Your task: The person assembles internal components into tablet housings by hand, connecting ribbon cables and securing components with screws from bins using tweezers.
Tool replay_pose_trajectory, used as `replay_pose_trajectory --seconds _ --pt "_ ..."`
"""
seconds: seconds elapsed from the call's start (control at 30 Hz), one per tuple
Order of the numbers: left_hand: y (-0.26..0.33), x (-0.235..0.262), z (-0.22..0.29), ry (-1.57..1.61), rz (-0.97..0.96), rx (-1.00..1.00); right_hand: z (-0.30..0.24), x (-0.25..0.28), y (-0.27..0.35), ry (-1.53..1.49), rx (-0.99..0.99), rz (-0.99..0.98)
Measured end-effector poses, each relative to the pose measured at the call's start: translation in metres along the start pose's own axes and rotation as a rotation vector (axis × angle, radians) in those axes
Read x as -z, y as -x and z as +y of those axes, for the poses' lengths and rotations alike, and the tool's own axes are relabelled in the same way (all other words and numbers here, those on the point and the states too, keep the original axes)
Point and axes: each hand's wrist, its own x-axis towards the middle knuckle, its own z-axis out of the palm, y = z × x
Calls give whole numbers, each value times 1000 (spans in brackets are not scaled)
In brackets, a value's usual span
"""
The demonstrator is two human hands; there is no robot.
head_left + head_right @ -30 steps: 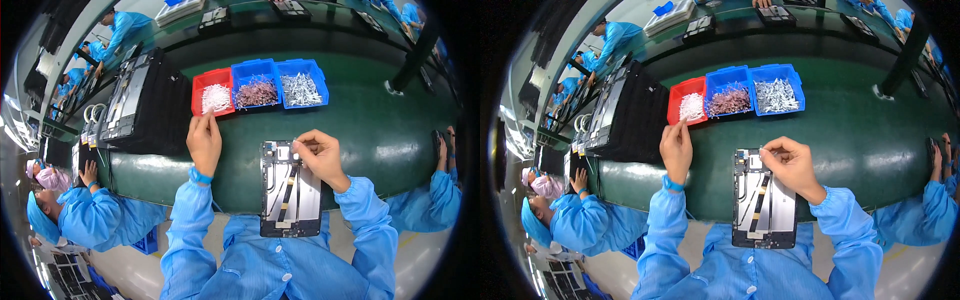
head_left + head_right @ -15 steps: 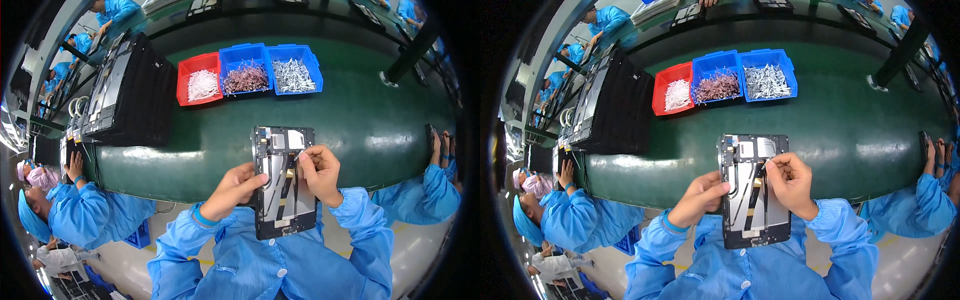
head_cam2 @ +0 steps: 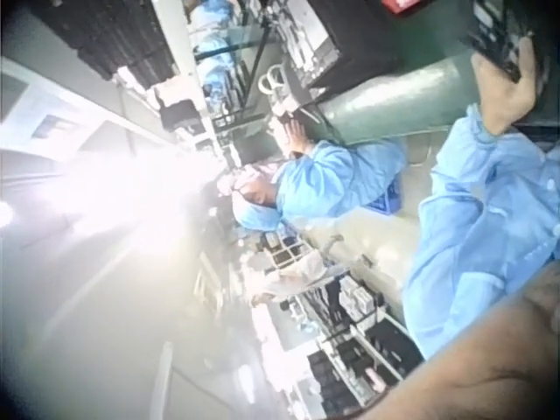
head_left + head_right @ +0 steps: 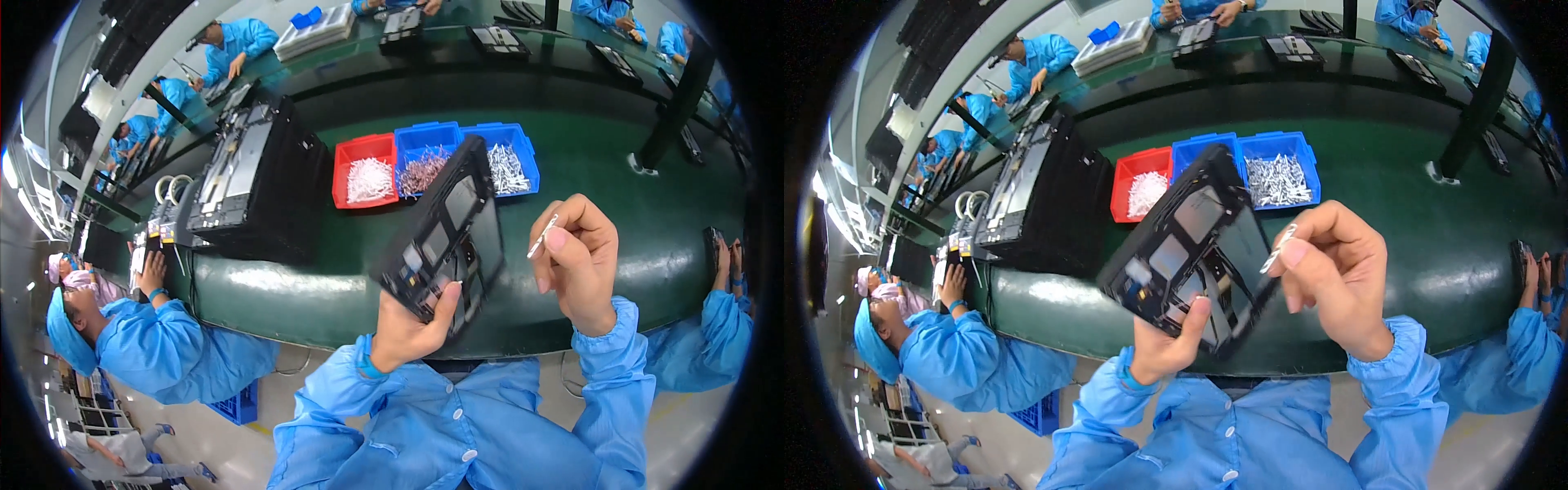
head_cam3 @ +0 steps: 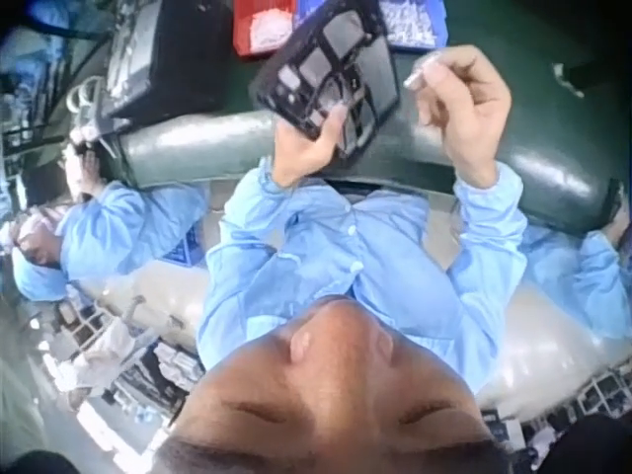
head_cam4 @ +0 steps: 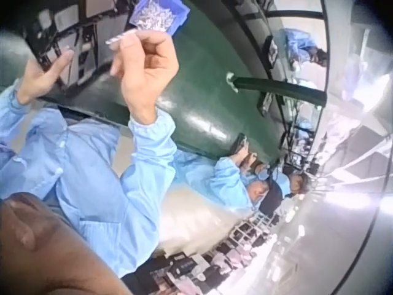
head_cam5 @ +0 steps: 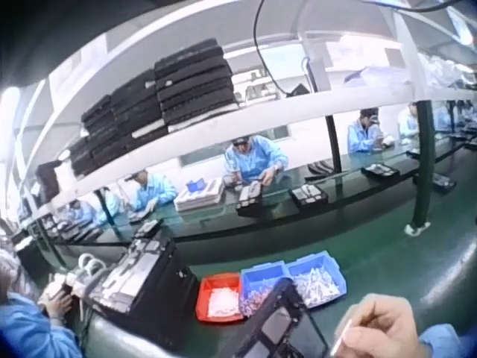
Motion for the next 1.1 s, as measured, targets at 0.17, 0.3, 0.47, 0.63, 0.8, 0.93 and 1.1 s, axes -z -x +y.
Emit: replay_pose_trajectory --seconds 0.17,0.3,0.47,0.63,0.8,0.93,1.1 --pt "0 3 -34 -573 15 -387 -11 -31 -14 -138 -67 -267" --pt "-4 -1 -32 -683 62 -464 7 -45 -9 -167 -84 -306" --pt "0 1 -31 -641 49 -388 10 -48 -11 -147 -145 -314" --pt "1 1 -29 -654 24 -364 12 -44 -13 -161 -164 -322" --pt "1 0 -26 -684 15 -382 12 -42 -14 -136 -151 -342" --pt "1 -7 -28 -587 138 -336 12 -41 -14 -131 -156 -347" --pt "1 -6 -26 -557 128 -314 10 -42 -14 -128 -162 -348"
